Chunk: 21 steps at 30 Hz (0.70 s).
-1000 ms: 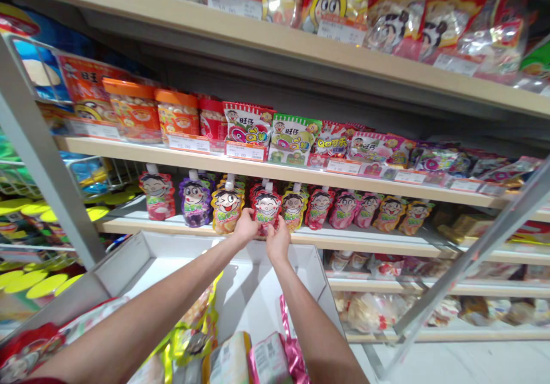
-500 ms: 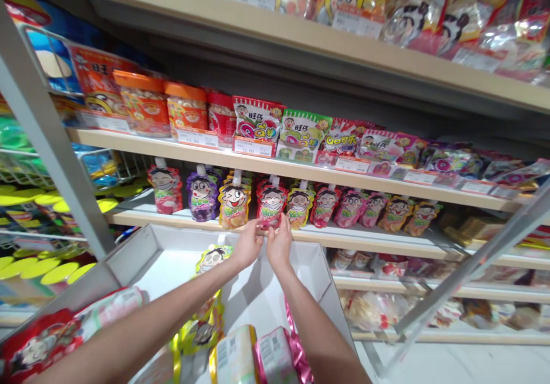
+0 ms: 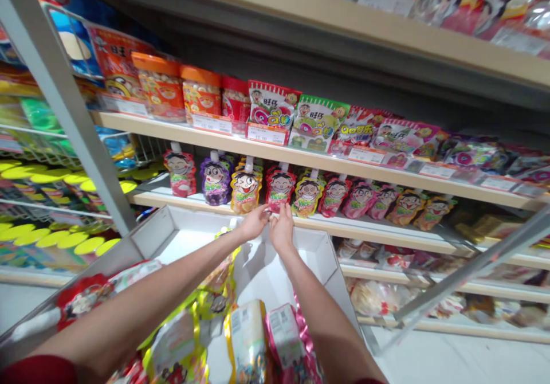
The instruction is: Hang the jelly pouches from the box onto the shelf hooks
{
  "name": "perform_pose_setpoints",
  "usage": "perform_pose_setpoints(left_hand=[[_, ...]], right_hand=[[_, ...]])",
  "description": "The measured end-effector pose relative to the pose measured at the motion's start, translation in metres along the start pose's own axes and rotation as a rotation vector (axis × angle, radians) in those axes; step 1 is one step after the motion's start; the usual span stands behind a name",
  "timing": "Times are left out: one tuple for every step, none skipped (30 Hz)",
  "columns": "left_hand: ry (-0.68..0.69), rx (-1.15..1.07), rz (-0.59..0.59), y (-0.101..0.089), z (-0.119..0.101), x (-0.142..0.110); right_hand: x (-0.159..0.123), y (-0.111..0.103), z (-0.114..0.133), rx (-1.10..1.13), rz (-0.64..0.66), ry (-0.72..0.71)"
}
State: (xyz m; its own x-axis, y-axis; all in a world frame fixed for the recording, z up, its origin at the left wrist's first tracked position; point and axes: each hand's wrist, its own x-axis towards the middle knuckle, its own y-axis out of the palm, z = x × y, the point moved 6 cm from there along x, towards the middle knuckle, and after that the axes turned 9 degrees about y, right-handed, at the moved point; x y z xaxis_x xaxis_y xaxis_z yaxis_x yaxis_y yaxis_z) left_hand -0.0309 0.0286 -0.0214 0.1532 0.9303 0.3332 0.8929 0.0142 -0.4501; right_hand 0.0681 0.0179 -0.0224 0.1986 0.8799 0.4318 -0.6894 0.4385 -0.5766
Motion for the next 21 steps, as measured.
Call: perform_pose_setpoints(left_hand=[[-0.012,-0.033,0.004,-0.007,0.004,-0.008],[-0.028,-0.062,0.0,-0.017,0.01,-0.017],[-0.048,-0.083,-0.01,-0.028,0.015,-0.028],[-0.072,-0.087,-0.022,-0.041,0.021,-0.039],[-0.101,-0.071,-0.035,-0.055,0.027,-0.051],[-0.128,-0.044,-0.037,-0.069,0.032,-0.063],[-0.144,-0.005,-0.024,-0.081,0.036,-0.075],[-0.154,0.047,0.004,-0.092,0.039,-0.085],[-0.163,0.109,0.046,-0.102,0.042,-0.095],[-0.175,0.178,0.093,-0.11,0.045,-0.104],[-0.189,0.248,0.139,-0.118,0.048,-0.111],[-0.203,0.315,0.182,-0.125,0.05,-0.118],[-0.215,0.376,0.213,-0.132,0.053,-0.123],[-0.218,0.428,0.231,-0.139,0.054,-0.128],[-0.213,0.476,0.238,-0.146,0.055,-0.131],[-0.21,0.519,0.235,-0.153,0.055,-0.134],[-0.216,0.553,0.226,-0.16,0.055,-0.137],[-0.233,0.571,0.212,-0.166,0.056,-0.14],[-0.264,0.562,0.179,-0.172,0.058,-0.143],[-0.304,0.533,0.127,-0.179,0.06,-0.147],[-0.342,0.495,0.047,-0.186,0.063,-0.15]], right_hand=[[-0.01,-0.002,0.002,0.005,0.012,-0.033],[-0.022,-0.002,0.004,0.009,0.035,-0.067],[-0.036,0.0,0.006,0.007,0.072,-0.098],[-0.051,0.002,0.007,0.0,0.12,-0.124],[-0.067,0.006,0.008,-0.008,0.174,-0.144],[-0.082,0.009,0.01,-0.017,0.229,-0.162],[-0.096,0.013,0.012,-0.023,0.283,-0.18],[-0.108,0.016,0.015,-0.024,0.332,-0.197],[-0.119,0.018,0.02,-0.019,0.374,-0.217],[-0.127,0.019,0.026,-0.009,0.409,-0.238],[-0.134,0.02,0.033,0.003,0.437,-0.257],[-0.14,0.02,0.04,0.017,0.458,-0.274],[-0.144,0.021,0.048,0.032,0.476,-0.292],[-0.149,0.023,0.055,0.046,0.498,-0.313],[-0.153,0.026,0.063,0.058,0.523,-0.335],[-0.158,0.03,0.07,0.066,0.547,-0.355],[-0.162,0.035,0.077,0.068,0.571,-0.37],[-0.167,0.041,0.083,0.064,0.592,-0.38],[-0.171,0.048,0.09,0.058,0.609,-0.385],[-0.175,0.056,0.096,0.051,0.625,-0.39],[-0.179,0.064,0.104,0.048,0.639,-0.397]])
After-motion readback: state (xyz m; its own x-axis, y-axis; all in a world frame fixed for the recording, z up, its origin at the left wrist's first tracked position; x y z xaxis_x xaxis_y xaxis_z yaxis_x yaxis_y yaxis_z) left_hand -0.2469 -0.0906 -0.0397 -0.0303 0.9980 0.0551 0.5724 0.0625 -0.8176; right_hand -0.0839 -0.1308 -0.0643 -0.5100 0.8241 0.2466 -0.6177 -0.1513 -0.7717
